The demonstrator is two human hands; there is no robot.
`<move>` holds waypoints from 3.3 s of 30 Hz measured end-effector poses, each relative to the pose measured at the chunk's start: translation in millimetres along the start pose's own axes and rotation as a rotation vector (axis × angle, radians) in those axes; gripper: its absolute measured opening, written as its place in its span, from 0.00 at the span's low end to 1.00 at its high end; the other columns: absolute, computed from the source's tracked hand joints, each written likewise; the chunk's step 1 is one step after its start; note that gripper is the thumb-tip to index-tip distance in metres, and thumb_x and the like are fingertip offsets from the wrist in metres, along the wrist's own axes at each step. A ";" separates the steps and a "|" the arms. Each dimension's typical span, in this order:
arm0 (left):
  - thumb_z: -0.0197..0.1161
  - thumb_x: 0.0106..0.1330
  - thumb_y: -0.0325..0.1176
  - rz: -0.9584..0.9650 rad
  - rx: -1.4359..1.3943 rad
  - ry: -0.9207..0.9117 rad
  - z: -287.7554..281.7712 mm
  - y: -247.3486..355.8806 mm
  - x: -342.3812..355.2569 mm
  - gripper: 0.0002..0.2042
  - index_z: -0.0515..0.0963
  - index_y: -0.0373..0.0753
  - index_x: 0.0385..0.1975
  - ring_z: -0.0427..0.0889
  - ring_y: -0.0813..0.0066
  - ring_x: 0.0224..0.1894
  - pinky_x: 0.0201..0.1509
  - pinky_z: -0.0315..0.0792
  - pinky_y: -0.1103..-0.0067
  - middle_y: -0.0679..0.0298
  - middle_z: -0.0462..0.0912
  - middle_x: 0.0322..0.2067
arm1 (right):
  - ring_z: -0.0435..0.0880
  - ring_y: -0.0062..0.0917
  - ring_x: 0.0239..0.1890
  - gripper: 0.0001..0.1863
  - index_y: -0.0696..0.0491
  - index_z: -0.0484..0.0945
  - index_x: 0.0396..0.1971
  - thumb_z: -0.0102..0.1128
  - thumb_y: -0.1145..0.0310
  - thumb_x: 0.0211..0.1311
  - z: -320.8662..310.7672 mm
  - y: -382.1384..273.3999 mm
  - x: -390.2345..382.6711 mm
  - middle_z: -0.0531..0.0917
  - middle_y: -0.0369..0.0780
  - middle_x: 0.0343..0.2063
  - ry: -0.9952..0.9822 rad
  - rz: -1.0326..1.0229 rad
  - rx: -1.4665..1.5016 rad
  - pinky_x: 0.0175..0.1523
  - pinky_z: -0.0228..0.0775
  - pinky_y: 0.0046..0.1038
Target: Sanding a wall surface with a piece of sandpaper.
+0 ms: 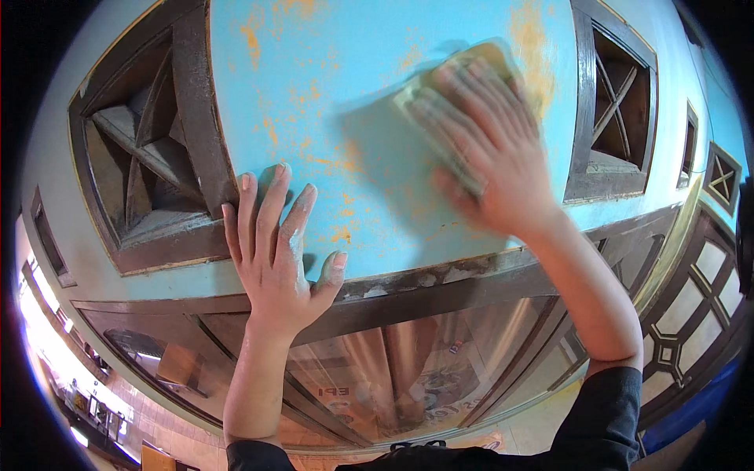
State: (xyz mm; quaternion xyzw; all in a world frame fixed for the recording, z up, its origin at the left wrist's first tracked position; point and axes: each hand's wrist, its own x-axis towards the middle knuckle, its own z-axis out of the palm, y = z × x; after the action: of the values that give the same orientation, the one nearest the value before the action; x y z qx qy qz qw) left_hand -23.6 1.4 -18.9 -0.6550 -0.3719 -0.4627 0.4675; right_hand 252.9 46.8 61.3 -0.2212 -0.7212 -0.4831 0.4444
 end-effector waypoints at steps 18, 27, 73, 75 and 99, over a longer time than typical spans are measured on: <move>0.68 0.60 0.30 0.398 -0.408 0.067 -11.1 27.5 -16.8 0.07 0.75 0.50 0.27 0.82 0.65 0.56 0.70 0.66 0.65 0.72 0.87 0.44 | 0.79 0.24 0.43 0.13 0.42 0.79 0.35 0.68 0.66 0.46 -25.9 -36.3 -54.3 0.82 0.28 0.37 0.119 -0.125 0.489 0.43 0.67 0.29; 0.65 0.61 0.40 0.285 -0.468 -0.211 -11.3 61.9 -14.6 0.19 0.80 0.42 0.51 0.79 0.62 0.60 0.63 0.75 0.67 0.61 0.80 0.57 | 0.81 0.31 0.38 0.13 0.47 0.81 0.35 0.68 0.71 0.45 -33.4 -39.4 -77.6 0.80 0.37 0.42 0.007 -0.091 0.727 0.38 0.77 0.30; 0.49 0.74 0.46 0.318 0.155 0.080 38.4 20.0 177.3 0.26 0.62 0.55 0.71 0.55 0.69 0.75 0.79 0.42 0.60 0.71 0.60 0.73 | 0.65 0.38 0.68 0.21 0.39 0.76 0.53 0.63 0.60 0.57 -11.9 61.6 -26.9 0.72 0.36 0.63 0.190 0.215 0.004 0.72 0.49 0.47; 0.50 0.74 0.46 0.377 0.200 -0.014 39.8 21.2 174.2 0.26 0.61 0.55 0.72 0.54 0.69 0.76 0.79 0.42 0.60 0.71 0.60 0.73 | 0.65 0.37 0.68 0.21 0.38 0.76 0.53 0.63 0.60 0.57 -11.4 65.6 -30.7 0.72 0.36 0.62 0.180 0.228 -0.010 0.72 0.48 0.48; 0.51 0.72 0.45 0.283 0.256 0.016 22.1 10.1 170.9 0.25 0.67 0.51 0.68 0.54 0.70 0.75 0.79 0.44 0.61 0.73 0.60 0.72 | 0.64 0.39 0.69 0.24 0.37 0.75 0.56 0.62 0.60 0.57 -11.3 56.0 -23.0 0.70 0.36 0.64 0.181 0.251 -0.035 0.72 0.49 0.52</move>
State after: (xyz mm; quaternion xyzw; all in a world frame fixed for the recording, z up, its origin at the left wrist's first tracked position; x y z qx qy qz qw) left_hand 41.9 28.9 138.4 -0.6323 -0.3284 -0.3464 0.6102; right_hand 311.3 63.7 71.3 -0.2726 -0.6364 -0.4542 0.5606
